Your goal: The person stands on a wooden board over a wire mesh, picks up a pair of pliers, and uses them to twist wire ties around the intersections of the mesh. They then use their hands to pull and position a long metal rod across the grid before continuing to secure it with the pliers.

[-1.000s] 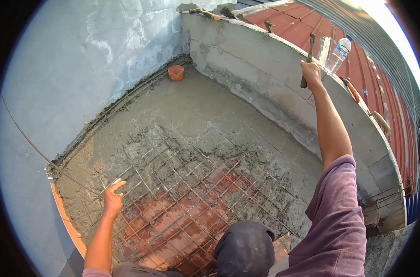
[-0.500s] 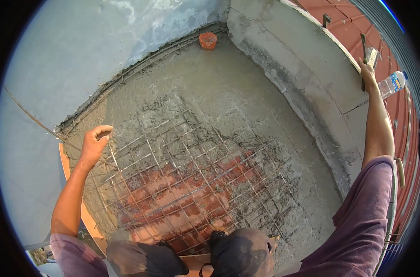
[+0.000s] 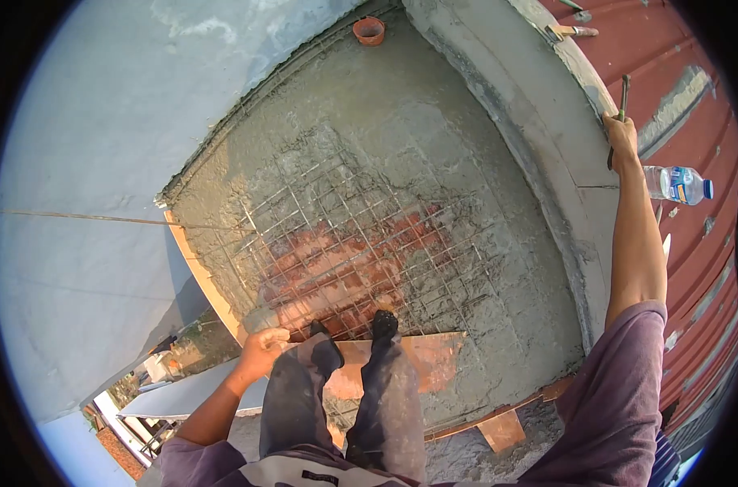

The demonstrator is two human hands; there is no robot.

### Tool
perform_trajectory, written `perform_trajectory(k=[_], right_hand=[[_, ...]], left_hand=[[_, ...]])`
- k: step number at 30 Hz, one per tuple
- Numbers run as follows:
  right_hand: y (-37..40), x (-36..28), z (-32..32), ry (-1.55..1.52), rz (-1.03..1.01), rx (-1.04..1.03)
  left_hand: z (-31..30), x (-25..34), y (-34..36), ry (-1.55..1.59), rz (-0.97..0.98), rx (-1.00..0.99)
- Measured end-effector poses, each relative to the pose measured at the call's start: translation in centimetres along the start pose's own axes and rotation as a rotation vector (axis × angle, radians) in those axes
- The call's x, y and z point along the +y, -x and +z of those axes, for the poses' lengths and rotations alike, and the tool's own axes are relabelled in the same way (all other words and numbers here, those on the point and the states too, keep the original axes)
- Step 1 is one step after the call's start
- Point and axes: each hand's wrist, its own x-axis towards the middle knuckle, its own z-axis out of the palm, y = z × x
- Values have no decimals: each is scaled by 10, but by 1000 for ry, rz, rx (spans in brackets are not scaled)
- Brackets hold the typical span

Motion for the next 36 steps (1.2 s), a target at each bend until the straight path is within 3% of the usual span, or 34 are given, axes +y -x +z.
perform_trajectory(k=[4, 8, 11, 18, 19, 26, 32, 36], right_hand=[[-1, 2, 1, 178, 1, 21], [14, -14, 2, 324, 15, 80], [17, -19, -1, 334, 60, 38], [22, -23, 1, 301, 70, 19], [23, -23, 3, 297, 60, 44], [26, -21, 5, 283, 41, 57], [34, -27, 2, 253, 30, 42], [36, -33, 1, 233, 23, 51]], left_hand=[[17, 21, 91, 37, -44, 5], [16, 19, 123, 60, -61, 76], [23, 51, 119, 110, -85, 129], [35, 148, 44, 101, 72, 96], [36, 179, 31, 172, 66, 78], [45, 411, -140, 70, 577, 37], [69, 663, -256, -148, 907, 266], [77, 771, -332, -365, 1108, 487]])
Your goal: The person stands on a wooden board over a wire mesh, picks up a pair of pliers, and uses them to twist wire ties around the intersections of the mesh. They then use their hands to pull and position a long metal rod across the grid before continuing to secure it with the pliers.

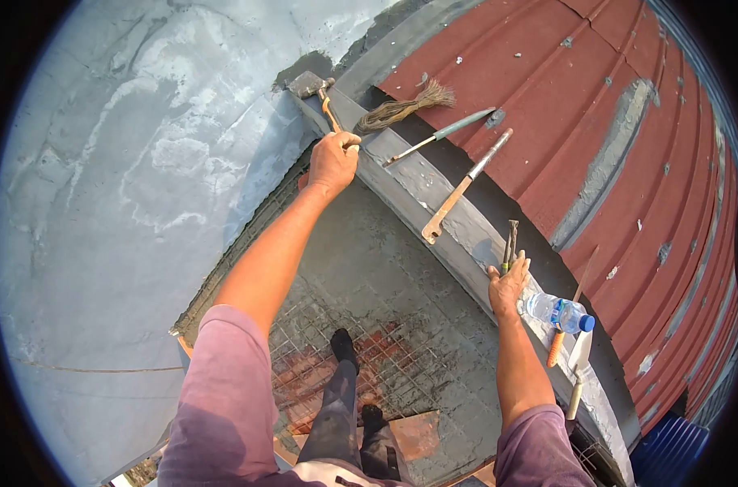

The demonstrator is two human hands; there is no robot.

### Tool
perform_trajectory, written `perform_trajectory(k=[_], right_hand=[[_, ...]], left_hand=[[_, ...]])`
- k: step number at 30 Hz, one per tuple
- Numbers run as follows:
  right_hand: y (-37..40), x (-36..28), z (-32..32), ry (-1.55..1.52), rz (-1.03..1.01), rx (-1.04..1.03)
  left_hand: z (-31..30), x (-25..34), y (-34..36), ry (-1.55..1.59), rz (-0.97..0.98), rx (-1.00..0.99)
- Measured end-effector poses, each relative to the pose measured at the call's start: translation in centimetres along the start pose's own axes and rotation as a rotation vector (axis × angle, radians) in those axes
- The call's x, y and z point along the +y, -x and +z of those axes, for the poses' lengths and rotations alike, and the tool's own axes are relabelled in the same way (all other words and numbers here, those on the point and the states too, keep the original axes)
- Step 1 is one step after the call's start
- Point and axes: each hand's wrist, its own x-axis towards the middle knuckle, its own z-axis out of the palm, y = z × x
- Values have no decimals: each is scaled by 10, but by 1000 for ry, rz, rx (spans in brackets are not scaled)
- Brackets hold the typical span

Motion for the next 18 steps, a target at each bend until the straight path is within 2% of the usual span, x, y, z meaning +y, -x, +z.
perform_trajectory(k=[3, 7, 10, 14, 17, 18], right_hand=[[1, -4, -1, -7, -2, 16], [1, -3, 0, -30, 2, 22], [3, -6, -2, -22, 3, 21], [3, -9, -5, -19, 19, 0], [2, -7, -4, -5, 3, 0], [2, -8, -4, -12, 9, -2]], left_hand=[[18, -3, -50, -183, 118, -90], [30, -8, -82, -511, 194, -306], [31, -13, -98, -572, 183, -380], [26, -23, -107, -656, 385, -416], [24, -23, -110, -720, 472, -381], [23, -18, -110, -725, 469, -426]])
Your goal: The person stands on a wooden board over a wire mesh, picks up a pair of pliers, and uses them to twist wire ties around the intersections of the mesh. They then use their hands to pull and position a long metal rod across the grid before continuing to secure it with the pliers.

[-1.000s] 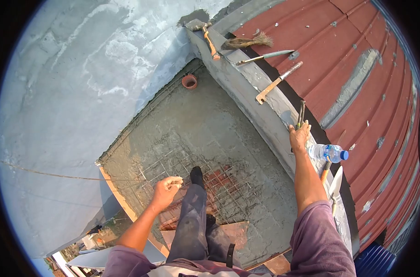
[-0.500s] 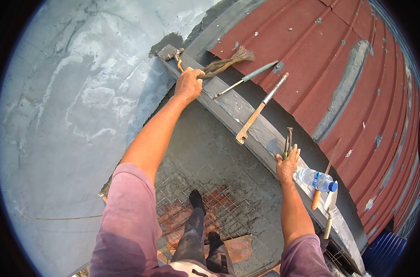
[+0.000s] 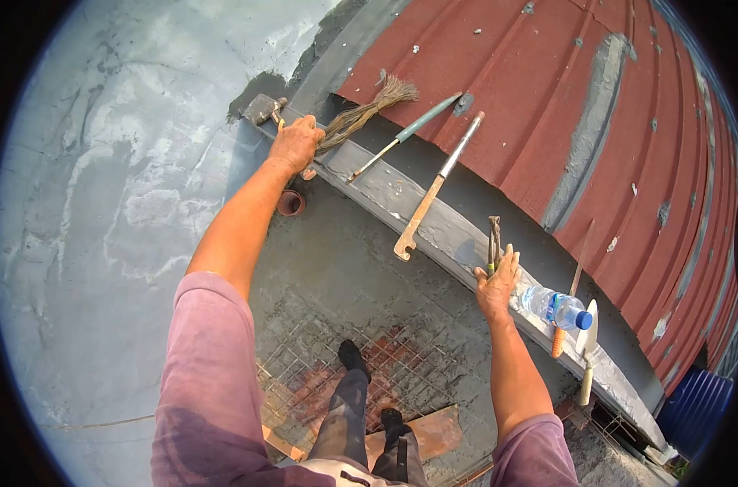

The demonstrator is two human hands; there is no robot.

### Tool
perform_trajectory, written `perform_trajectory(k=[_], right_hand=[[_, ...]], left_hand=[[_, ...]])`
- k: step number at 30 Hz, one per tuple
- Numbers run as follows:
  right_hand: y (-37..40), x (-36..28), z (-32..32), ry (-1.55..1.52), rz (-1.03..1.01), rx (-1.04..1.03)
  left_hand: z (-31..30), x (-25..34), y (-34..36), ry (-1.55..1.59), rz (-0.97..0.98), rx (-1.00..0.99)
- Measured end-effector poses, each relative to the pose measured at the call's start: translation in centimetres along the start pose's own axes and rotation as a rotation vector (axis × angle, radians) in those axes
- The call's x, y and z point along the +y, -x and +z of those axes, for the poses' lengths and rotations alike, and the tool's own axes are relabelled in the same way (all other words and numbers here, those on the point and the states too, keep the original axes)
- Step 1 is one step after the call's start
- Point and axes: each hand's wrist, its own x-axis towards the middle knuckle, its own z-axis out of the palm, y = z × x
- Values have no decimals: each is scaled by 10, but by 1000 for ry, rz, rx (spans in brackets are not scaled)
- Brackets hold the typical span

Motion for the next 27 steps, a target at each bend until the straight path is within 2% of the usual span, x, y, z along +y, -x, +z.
perform_trajectory(k=[2, 5, 8, 20, 27], right_hand=[[0, -1, -1, -10, 13, -3], [0, 1, 0, 0, 18, -7], [1, 3, 2, 18, -4, 14], [1, 3, 2, 17, -21, 14], [1, 4, 2, 7, -11, 23]], left_hand=[[-7, 7, -2, 11, 28, -84], [1, 3, -7, 10, 41, -66], [6, -6, -13, 96, 118, 55], [4, -16, -12, 173, 118, 36], [6, -12, -14, 177, 92, -73]])
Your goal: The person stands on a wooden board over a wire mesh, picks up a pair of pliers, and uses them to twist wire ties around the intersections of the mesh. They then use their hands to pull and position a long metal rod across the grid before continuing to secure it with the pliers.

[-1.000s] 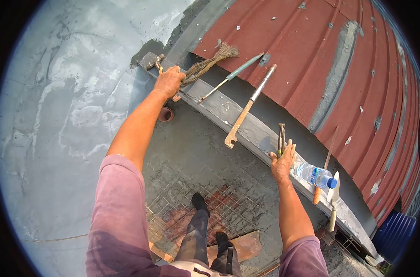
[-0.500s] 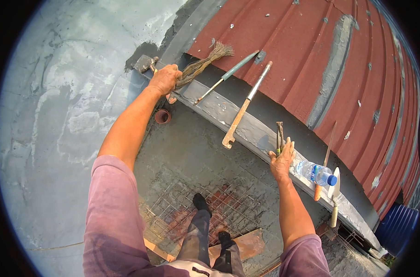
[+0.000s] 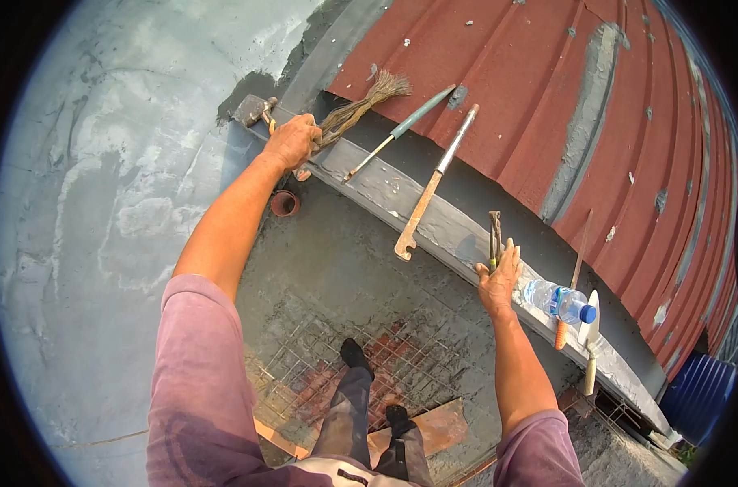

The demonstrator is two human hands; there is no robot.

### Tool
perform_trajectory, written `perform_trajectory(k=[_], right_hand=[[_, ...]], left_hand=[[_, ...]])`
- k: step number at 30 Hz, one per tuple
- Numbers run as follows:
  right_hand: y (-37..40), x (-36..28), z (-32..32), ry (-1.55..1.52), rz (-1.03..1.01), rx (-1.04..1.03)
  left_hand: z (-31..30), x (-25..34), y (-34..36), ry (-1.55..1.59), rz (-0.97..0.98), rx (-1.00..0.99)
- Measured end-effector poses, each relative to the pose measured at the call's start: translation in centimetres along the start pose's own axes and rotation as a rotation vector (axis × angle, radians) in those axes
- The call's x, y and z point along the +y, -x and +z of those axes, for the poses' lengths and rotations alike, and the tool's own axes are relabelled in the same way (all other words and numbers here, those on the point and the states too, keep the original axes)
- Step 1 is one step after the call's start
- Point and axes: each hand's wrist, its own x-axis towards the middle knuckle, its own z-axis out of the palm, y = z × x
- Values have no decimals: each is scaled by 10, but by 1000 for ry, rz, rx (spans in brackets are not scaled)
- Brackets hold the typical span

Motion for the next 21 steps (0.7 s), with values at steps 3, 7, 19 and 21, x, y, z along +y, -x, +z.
perform_trajectory(k=[3, 7, 19, 21], right_hand=[[0, 0, 1, 14, -8, 6], [0, -1, 0, 9, 0, 6], [0, -3, -1, 3, -1, 4], [0, -3, -2, -1, 7, -1]], left_hand=[[-4, -6, -5, 77, 5, -23], [-9, -6, -9, 121, 6, -30], [-15, 0, -17, 166, 17, -6], [-18, 7, -15, 199, 9, -5]])
